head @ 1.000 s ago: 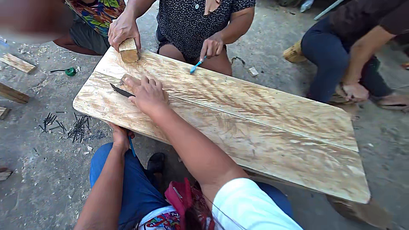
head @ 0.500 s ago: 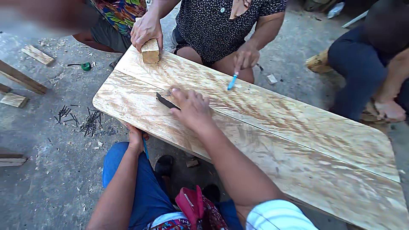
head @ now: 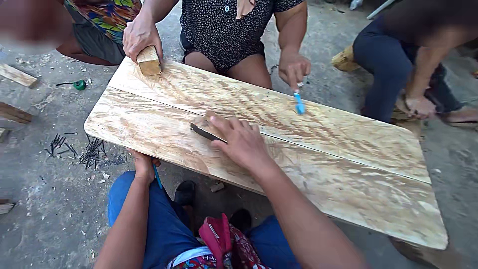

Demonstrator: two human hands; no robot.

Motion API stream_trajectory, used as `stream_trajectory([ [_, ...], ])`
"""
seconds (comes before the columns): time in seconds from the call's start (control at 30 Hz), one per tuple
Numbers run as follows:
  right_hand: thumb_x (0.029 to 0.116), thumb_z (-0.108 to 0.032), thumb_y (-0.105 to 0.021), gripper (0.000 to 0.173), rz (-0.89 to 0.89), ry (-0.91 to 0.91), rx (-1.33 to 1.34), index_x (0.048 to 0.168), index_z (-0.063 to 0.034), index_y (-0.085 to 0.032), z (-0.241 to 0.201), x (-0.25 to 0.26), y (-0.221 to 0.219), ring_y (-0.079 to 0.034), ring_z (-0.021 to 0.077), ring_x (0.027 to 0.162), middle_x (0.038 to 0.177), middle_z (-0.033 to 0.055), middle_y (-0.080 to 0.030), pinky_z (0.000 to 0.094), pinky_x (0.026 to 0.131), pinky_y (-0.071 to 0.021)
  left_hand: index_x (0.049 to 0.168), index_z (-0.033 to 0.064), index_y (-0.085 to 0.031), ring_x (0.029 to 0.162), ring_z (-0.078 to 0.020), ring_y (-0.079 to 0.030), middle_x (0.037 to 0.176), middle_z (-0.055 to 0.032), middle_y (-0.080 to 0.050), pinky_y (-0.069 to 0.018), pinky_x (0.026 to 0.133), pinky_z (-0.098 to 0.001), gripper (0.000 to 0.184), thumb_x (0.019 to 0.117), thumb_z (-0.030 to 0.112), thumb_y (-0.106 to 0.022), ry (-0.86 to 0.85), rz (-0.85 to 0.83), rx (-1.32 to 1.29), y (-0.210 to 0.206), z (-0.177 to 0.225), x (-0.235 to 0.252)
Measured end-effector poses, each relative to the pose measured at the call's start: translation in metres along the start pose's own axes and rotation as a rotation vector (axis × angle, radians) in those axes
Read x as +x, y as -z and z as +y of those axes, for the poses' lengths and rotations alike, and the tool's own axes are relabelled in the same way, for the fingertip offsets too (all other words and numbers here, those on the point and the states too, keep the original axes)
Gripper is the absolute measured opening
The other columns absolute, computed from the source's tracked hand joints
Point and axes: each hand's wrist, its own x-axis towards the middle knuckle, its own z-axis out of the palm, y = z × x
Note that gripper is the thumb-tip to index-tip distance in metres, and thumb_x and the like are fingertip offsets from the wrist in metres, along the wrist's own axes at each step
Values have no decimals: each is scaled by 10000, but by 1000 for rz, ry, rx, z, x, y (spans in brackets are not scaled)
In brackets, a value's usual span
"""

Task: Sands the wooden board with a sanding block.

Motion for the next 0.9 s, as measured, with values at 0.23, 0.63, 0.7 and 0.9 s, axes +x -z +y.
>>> stream_trajectory([
  [0.23, 965, -429, -702, 604, -60, -20, -11, 1518, -261, -524, -41, 49, -5, -577, 482, 1149, 1246, 261, -615, 654, 932, -427, 1010, 148, -509, 394, -81, -415, 557, -5, -544, -363, 381, -218, 793, 989, 648, 106, 14, -6, -44, 0, -1, 1],
  [0.63, 984, -426, -674, 599, -144, 174, 19, 1543, -364, -468, -82, 110, -9, -548, 431, 1248, 1371, 207, -581, 618, 986, -418, 925, 150, -514, 397, -94, -391, 530, -1, -486, -348, 387, -233, 794, 983, 678, 76, 40, -8, -53, -2, 0, 4],
  [0.7, 945, -437, -722, 585, -40, 205, 25, 1491, -322, -545, -34, 62, -9, -602, 453, 1120, 1233, 217, -631, 645, 897, -458, 947, 148, -520, 406, -93, -403, 544, -1, -504, -360, 392, -233, 789, 993, 665, 74, 47, -14, -56, -1, -1, 3],
  [0.9, 939, -451, -722, 591, 25, 76, -28, 1461, -208, -591, 6, 13, -6, -604, 508, 1043, 1110, 272, -634, 675, 841, -439, 992, 136, -522, 416, -100, -432, 565, -16, -525, -382, 400, -231, 791, 990, 667, 64, 83, 6, -69, 0, -2, 5],
])
